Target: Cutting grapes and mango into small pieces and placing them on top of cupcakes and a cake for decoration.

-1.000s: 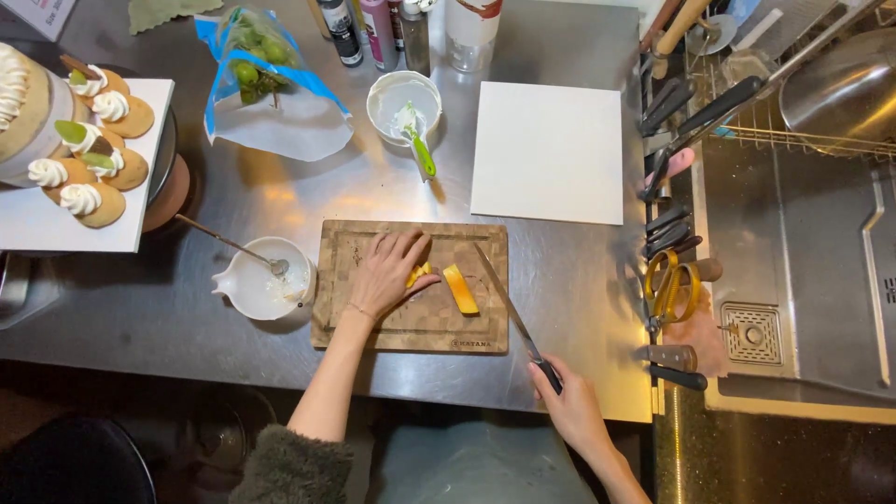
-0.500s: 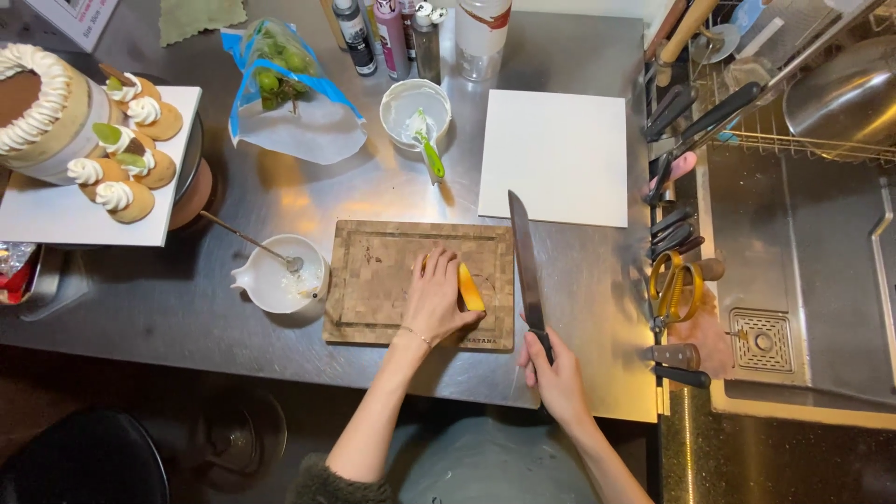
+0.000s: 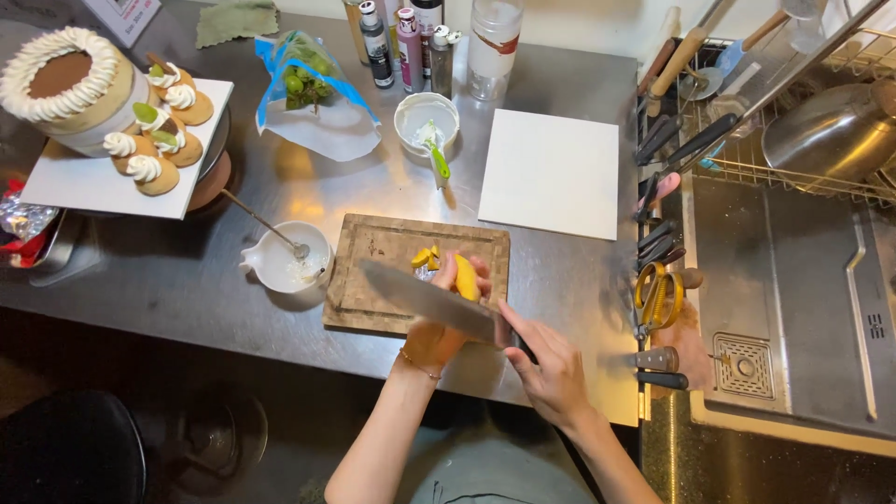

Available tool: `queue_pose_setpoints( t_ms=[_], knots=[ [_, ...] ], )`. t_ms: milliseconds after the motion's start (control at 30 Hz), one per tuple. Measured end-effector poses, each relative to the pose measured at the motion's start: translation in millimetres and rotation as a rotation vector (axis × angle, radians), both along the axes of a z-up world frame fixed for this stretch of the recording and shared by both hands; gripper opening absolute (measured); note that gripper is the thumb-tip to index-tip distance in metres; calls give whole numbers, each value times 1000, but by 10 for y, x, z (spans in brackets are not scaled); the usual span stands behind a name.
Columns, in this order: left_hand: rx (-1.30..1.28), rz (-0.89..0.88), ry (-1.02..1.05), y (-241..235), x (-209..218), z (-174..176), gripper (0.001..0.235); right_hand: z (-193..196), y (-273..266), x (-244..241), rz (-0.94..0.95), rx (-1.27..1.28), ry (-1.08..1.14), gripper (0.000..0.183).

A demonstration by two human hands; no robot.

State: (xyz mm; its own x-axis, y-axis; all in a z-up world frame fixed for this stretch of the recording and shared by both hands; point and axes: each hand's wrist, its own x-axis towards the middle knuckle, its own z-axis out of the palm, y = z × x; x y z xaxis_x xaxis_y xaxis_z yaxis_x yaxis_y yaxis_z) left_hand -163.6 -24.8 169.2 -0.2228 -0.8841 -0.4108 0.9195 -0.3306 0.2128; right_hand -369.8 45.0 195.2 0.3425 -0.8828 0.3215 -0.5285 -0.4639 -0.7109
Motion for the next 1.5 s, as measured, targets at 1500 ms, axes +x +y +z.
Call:
queue_pose_setpoints(
  t_ms=[1500],
  knots=[
    [-291,-91,72,623,-108,1029,86,705,26,-209,244,188,-43,61]
  ],
)
